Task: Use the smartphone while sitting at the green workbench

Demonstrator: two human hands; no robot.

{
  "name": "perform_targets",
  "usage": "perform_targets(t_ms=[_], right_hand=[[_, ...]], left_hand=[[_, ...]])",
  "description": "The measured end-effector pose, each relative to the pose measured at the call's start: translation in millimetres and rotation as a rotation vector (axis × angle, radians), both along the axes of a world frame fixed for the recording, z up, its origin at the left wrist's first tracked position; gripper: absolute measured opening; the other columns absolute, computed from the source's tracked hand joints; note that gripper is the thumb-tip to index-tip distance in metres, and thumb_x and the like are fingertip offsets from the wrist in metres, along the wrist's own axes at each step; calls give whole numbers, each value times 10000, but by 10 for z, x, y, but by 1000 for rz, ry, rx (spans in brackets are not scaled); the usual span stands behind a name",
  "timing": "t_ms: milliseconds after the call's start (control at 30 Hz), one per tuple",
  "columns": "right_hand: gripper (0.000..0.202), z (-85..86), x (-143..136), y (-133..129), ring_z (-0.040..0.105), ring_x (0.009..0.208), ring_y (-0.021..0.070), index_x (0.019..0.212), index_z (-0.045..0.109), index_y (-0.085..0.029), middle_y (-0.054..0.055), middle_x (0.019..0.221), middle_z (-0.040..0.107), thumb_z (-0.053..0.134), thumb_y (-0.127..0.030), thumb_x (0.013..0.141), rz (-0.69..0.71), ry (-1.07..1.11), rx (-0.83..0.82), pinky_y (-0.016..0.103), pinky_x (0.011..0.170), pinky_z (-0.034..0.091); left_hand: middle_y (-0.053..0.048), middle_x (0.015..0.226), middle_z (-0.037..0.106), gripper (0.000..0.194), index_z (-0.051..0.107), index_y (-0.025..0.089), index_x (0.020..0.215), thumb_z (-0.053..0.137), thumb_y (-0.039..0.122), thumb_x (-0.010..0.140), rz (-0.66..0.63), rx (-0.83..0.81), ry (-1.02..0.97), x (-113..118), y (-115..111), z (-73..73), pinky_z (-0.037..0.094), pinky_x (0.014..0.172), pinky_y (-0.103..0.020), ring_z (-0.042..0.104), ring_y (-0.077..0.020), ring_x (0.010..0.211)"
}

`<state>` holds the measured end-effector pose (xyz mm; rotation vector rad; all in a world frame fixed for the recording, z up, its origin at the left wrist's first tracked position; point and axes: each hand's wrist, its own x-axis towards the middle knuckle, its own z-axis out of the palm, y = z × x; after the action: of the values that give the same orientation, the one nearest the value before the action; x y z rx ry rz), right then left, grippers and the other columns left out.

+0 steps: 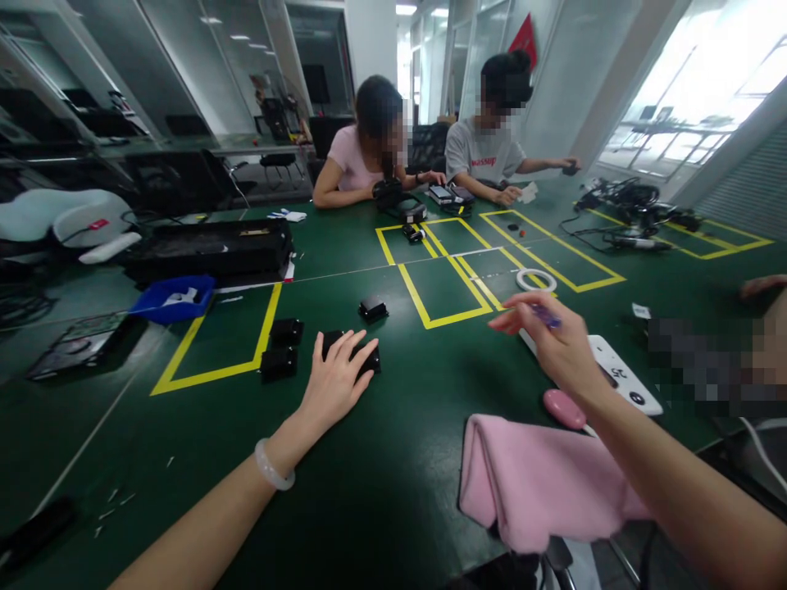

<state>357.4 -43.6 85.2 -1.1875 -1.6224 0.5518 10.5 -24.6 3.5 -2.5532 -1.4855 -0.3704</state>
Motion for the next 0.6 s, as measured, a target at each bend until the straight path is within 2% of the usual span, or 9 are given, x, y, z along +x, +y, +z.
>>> perform_targets(t_ms=[33, 100, 133, 233, 333, 400, 500, 600], right_hand=[[235, -38, 202, -123, 707, 810, 211, 1007, 604, -240, 53, 862, 759, 477, -437, 989, -127, -118, 25, 357, 749, 522], [209, -179, 592, -360, 690, 777, 251, 973, 610, -272, 73, 922, 758, 460, -417, 989, -390, -378, 30, 389, 686, 490], [222, -271, 767, -467, 681, 770, 278, 975, 612, -288, 88, 952, 747, 426, -407, 994, -458, -488, 17, 410, 660, 476], [244, -572, 1156, -698, 658, 898, 372, 1039, 614, -323, 139, 1000, 694, 380, -367, 986, -516, -752, 15, 488, 742, 469], [257, -820, 1335, -777, 645, 929, 374, 1113, 604, -306, 155, 1064, 682, 388, -339, 978, -500, -843, -11, 491, 774, 476], [278, -921, 1376, -765, 649, 928, 353, 1121, 617, -267, 145, 1066, 688, 399, -354, 973, -468, -851, -23, 476, 781, 490], [335, -931, 1371, -728, 657, 890, 324, 1079, 648, -214, 126, 1009, 703, 397, -405, 967, -446, -819, -14, 447, 757, 499], [339, -752, 1266, -711, 660, 864, 296, 1086, 646, -207, 120, 1019, 705, 405, -418, 975, -516, -659, 10, 415, 736, 492]], left_hand=[[-114, 1552, 395, 527, 403, 259, 1484, 477, 358, 972, -6, 10, 2, 22, -22, 7, 132, 1182, -696, 344, -337, 1442], [-115, 1568, 365, 524, 398, 271, 1488, 462, 368, 977, -15, 22, 1, 62, -63, 29, 145, 1178, -701, 325, -346, 1451], [-115, 1571, 359, 518, 401, 276, 1487, 454, 369, 980, -17, 25, 0, 79, -79, 43, 146, 1177, -702, 320, -345, 1454], [-109, 1576, 349, 503, 403, 287, 1484, 439, 362, 988, -19, 26, 1, 112, -112, 73, 138, 1178, -703, 307, -337, 1462], [-106, 1570, 360, 496, 415, 291, 1478, 444, 352, 986, -24, 25, -3, 122, -125, 69, 138, 1175, -708, 314, -340, 1458], [-110, 1565, 368, 493, 427, 288, 1471, 450, 351, 983, -25, 24, -1, 119, -128, 55, 145, 1171, -712, 320, -346, 1454], [-106, 1566, 368, 493, 431, 293, 1468, 455, 351, 979, -21, 21, 3, 104, -129, 36, 153, 1167, -715, 321, -347, 1453], [-98, 1569, 364, 494, 423, 297, 1471, 444, 356, 982, -14, 22, 2, 85, -114, 23, 145, 1172, -709, 316, -342, 1455]])
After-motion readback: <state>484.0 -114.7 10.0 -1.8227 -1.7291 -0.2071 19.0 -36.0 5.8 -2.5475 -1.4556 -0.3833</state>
